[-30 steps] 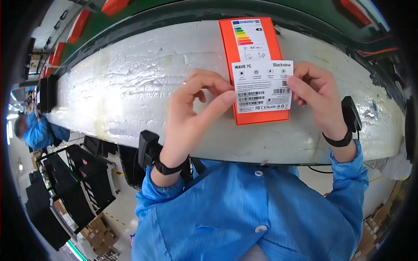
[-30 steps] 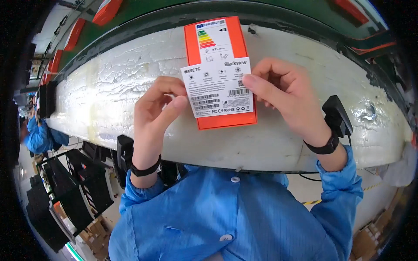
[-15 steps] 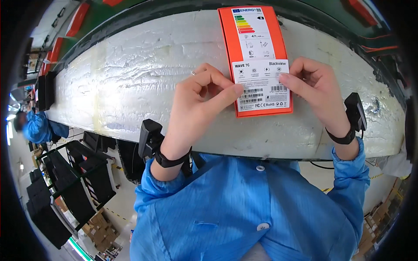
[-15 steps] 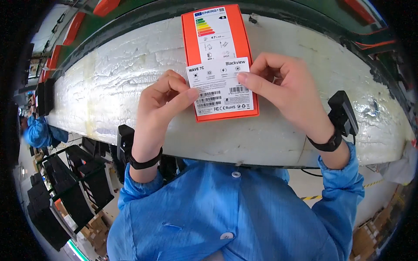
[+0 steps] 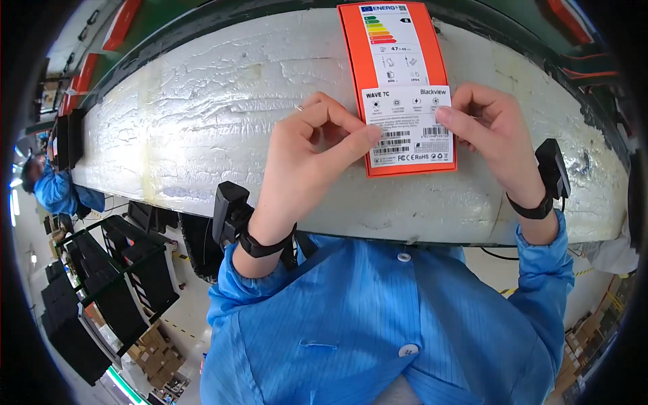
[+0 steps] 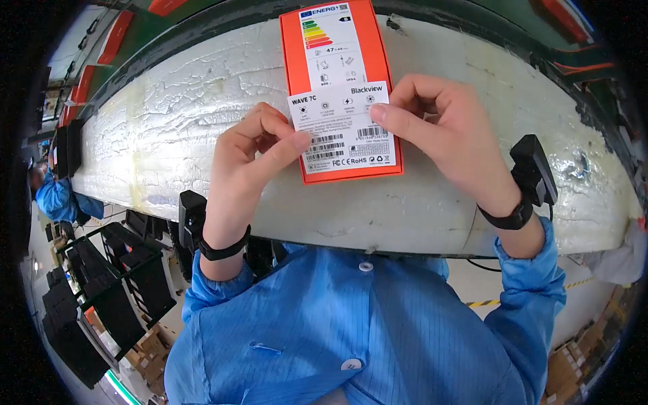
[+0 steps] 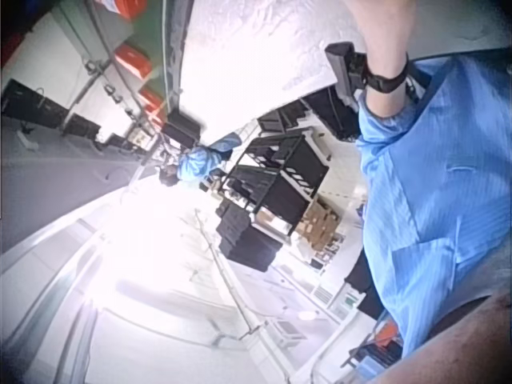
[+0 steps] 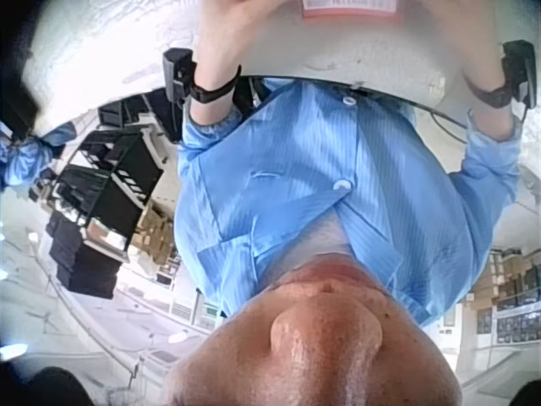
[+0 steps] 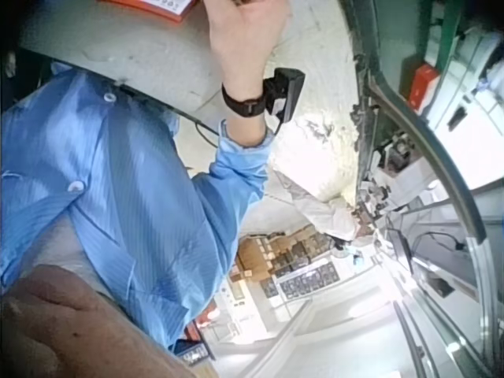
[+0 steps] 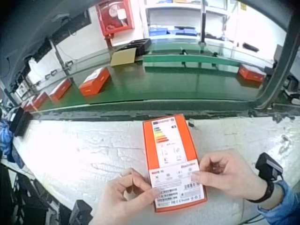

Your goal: The recorder is applying white information stickers to the back of red product boxes on a conveyor belt.

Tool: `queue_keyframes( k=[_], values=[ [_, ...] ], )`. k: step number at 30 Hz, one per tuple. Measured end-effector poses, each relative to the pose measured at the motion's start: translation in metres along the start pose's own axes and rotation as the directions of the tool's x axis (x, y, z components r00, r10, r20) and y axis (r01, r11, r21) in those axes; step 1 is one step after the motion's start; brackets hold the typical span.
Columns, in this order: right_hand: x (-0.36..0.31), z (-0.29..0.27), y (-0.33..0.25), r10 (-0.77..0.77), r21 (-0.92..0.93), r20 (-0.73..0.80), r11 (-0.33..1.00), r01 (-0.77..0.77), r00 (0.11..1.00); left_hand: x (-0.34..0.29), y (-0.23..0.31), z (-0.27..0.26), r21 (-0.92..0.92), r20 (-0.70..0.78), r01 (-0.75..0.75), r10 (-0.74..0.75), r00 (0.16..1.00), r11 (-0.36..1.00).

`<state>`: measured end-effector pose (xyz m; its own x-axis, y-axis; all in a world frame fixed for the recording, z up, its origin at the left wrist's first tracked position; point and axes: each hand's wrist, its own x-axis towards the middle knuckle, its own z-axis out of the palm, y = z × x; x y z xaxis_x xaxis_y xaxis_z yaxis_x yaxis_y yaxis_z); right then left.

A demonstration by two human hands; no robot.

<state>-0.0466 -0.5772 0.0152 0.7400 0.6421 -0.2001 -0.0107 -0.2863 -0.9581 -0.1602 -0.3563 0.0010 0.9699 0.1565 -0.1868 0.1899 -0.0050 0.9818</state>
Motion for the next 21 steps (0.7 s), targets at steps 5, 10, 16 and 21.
queue_keyframes(
  k=[5, 10, 16, 21],
  values=[
    [0.001, -0.001, 0.001, -0.003, 0.025, 0.005, 1.000, 0.003, 1.000, 0.000, 0.003, 0.001, 0.037, -0.004, 0.006, -0.006, 1.000, 0.999],
    [0.001, -0.001, 0.003, -0.016, 0.041, 0.016, 0.999, 0.015, 1.000, 0.002, -0.002, -0.002, 0.048, 0.003, -0.036, 0.036, 0.999, 0.998],
    [0.001, 0.001, 0.015, -0.067, 0.015, -0.019, 0.998, 0.067, 0.998, -0.001, 0.000, -0.001, 0.093, -0.006, -0.041, 0.042, 0.999, 0.995],
    [-0.001, 0.002, 0.017, -0.109, -0.029, -0.045, 0.994, 0.108, 0.993, -0.004, -0.001, 0.002, 0.183, -0.032, -0.066, 0.073, 0.997, 0.981]
  ],
)
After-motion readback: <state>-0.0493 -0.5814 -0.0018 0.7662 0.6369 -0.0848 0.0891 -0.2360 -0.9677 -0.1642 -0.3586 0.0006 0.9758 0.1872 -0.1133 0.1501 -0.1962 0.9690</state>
